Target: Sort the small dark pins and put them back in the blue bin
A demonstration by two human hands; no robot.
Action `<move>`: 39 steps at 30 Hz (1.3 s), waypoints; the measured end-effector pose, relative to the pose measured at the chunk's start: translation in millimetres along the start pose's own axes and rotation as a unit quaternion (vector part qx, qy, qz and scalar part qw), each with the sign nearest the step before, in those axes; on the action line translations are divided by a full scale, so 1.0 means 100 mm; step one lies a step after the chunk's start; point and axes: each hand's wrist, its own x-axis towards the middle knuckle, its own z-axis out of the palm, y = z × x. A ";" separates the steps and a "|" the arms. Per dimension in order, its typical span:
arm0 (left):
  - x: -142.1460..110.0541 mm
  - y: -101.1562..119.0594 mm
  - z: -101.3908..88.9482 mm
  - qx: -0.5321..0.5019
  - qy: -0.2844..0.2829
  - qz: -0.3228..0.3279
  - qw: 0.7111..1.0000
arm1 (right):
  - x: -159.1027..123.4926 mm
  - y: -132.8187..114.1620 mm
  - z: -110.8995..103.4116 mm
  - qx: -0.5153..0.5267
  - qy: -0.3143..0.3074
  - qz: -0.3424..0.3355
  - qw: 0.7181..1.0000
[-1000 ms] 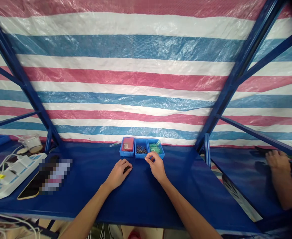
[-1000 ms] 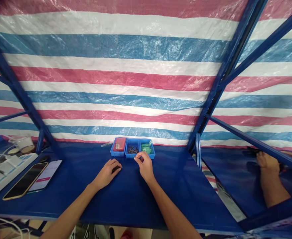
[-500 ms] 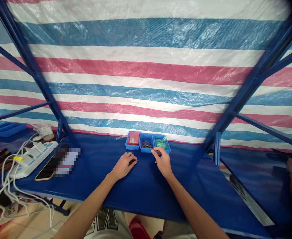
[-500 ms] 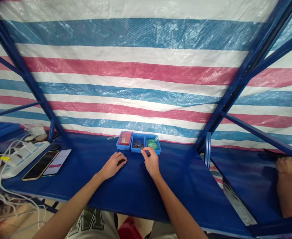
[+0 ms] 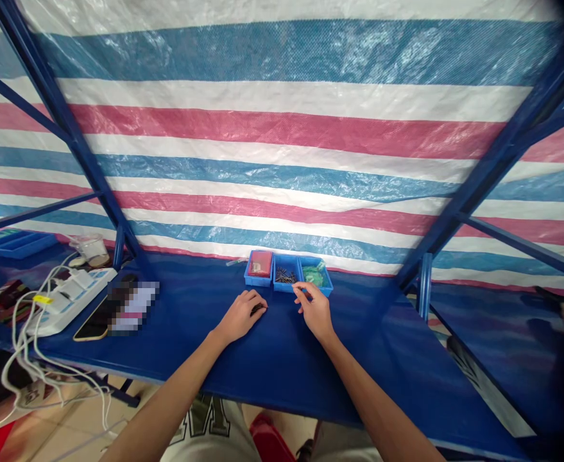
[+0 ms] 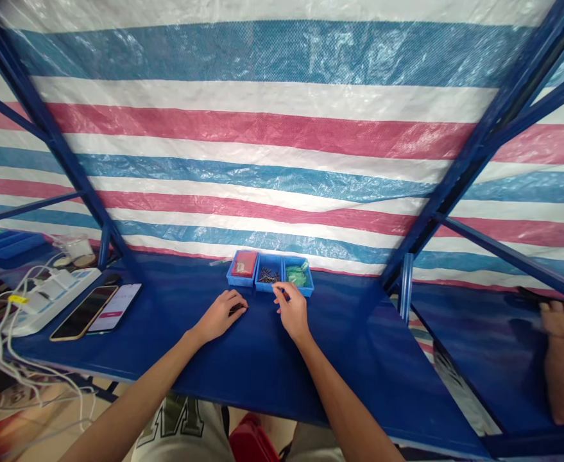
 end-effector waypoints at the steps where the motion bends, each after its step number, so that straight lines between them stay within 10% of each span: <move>1: 0.00 0.00 0.00 -0.002 0.001 -0.001 1.000 | 0.00 0.00 0.00 0.014 0.004 0.012 1.000; 9: -0.01 0.00 -0.01 -0.008 0.002 -0.004 1.000 | 0.03 0.02 -0.01 0.040 0.025 0.038 0.998; 19: 0.00 0.02 -0.01 -0.013 0.001 -0.006 1.000 | 0.03 0.02 -0.01 -0.110 0.031 -0.091 0.989; 39: 0.00 -0.02 0.01 -0.012 -0.001 -0.002 1.000 | 0.00 -0.03 0.01 -0.036 0.014 -0.015 0.999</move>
